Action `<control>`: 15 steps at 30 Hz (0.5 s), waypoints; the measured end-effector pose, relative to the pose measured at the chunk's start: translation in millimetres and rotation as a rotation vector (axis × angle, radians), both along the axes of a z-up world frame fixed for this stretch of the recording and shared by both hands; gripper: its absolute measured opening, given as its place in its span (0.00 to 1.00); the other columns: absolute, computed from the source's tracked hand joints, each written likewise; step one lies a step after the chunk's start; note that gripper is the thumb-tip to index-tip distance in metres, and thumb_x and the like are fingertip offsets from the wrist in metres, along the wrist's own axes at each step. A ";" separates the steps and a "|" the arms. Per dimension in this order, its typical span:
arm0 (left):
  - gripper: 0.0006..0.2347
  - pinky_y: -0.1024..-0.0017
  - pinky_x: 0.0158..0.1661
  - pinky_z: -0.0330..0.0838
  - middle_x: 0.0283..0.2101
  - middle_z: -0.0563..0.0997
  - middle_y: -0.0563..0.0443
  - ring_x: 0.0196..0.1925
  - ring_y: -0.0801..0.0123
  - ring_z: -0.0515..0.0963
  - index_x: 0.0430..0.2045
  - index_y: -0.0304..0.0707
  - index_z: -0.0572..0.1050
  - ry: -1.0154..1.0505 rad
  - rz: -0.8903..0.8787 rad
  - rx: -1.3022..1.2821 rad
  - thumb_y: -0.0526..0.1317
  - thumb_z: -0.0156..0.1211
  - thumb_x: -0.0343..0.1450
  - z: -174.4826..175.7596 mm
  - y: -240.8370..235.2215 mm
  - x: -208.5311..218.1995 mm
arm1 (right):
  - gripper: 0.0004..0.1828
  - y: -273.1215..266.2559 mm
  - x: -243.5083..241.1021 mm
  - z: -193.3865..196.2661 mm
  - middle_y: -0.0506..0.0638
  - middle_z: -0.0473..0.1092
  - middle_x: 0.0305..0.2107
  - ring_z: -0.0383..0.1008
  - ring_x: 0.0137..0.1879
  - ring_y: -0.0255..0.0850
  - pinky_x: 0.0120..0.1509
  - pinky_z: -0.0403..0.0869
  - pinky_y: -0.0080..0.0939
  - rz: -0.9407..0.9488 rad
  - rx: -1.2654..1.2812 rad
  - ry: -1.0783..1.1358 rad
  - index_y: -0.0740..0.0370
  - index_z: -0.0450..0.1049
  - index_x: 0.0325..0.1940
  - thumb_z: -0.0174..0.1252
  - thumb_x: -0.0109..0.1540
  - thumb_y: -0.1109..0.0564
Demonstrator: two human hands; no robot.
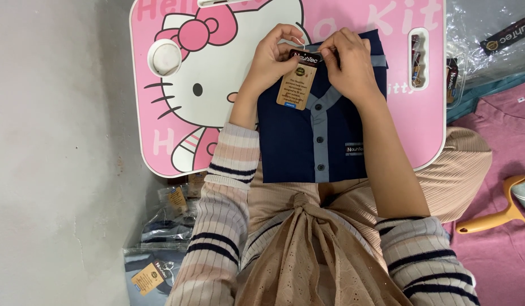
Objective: The person attaches a tag to a folded blue shirt using a string and needle, then places the shirt into a clear plastic bag and seals it. The person is sitting on the floor with a Hello Kitty tray on their lap.
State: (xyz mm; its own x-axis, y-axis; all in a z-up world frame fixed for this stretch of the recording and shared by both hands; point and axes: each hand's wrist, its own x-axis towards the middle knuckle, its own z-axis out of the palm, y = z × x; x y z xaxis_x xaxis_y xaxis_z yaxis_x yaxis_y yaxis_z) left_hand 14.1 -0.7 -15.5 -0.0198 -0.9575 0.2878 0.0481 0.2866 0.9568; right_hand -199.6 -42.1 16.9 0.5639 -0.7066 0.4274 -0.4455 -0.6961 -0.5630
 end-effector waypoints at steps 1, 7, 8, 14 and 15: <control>0.22 0.85 0.34 0.68 0.46 0.77 0.48 0.39 0.76 0.82 0.48 0.38 0.71 0.000 0.005 0.001 0.17 0.57 0.63 -0.3 -0.3 0.0 | 0.05 0.1 0.0 1.1 0.49 0.66 0.34 0.64 0.38 0.42 0.55 0.59 0.41 0.009 0.003 -0.013 0.64 0.74 0.40 0.59 0.66 0.70; 0.22 0.85 0.32 0.66 0.46 0.78 0.47 0.39 0.76 0.82 0.49 0.38 0.71 0.003 0.007 0.005 0.17 0.57 0.63 -0.6 -0.6 0.4 | 0.06 0.3 0.0 2.1 0.47 0.66 0.32 0.62 0.35 0.40 0.55 0.59 0.41 0.009 0.018 -0.017 0.63 0.75 0.39 0.59 0.66 0.70; 0.22 0.85 0.32 0.66 0.46 0.78 0.47 0.39 0.76 0.82 0.49 0.38 0.71 0.003 0.007 0.005 0.17 0.57 0.63 -1.0 -0.7 0.6 | 0.06 0.3 0.1 2.1 0.47 0.66 0.32 0.62 0.35 0.40 0.55 0.59 0.41 0.010 0.018 -0.017 0.63 0.75 0.39 0.59 0.66 0.70; 0.21 0.85 0.31 0.66 0.45 0.77 0.49 0.38 0.77 0.81 0.48 0.38 0.71 0.008 -0.006 0.013 0.16 0.57 0.64 0.3 -0.4 0.4 | 0.06 1.0 0.1 2.5 0.47 0.65 0.31 0.61 0.32 0.39 0.54 0.58 0.40 0.006 0.015 -0.016 0.62 0.74 0.39 0.60 0.66 0.71; 0.21 0.85 0.32 0.66 0.45 0.77 0.49 0.38 0.77 0.81 0.47 0.38 0.72 0.014 -0.010 0.016 0.17 0.57 0.64 0.3 -0.3 0.2 | 0.06 1.4 0.2 2.8 0.47 0.66 0.31 0.62 0.32 0.39 0.54 0.59 0.40 0.002 0.013 -0.014 0.62 0.74 0.39 0.60 0.66 0.70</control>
State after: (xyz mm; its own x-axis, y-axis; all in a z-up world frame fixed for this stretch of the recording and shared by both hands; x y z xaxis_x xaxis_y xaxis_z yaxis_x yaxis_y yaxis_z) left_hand 14.3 -1.0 -15.2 -0.0253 -0.9617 0.2728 0.0641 0.2708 0.9605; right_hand -199.5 -40.7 19.7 0.5592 -0.7110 0.4263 -0.4360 -0.6896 -0.5783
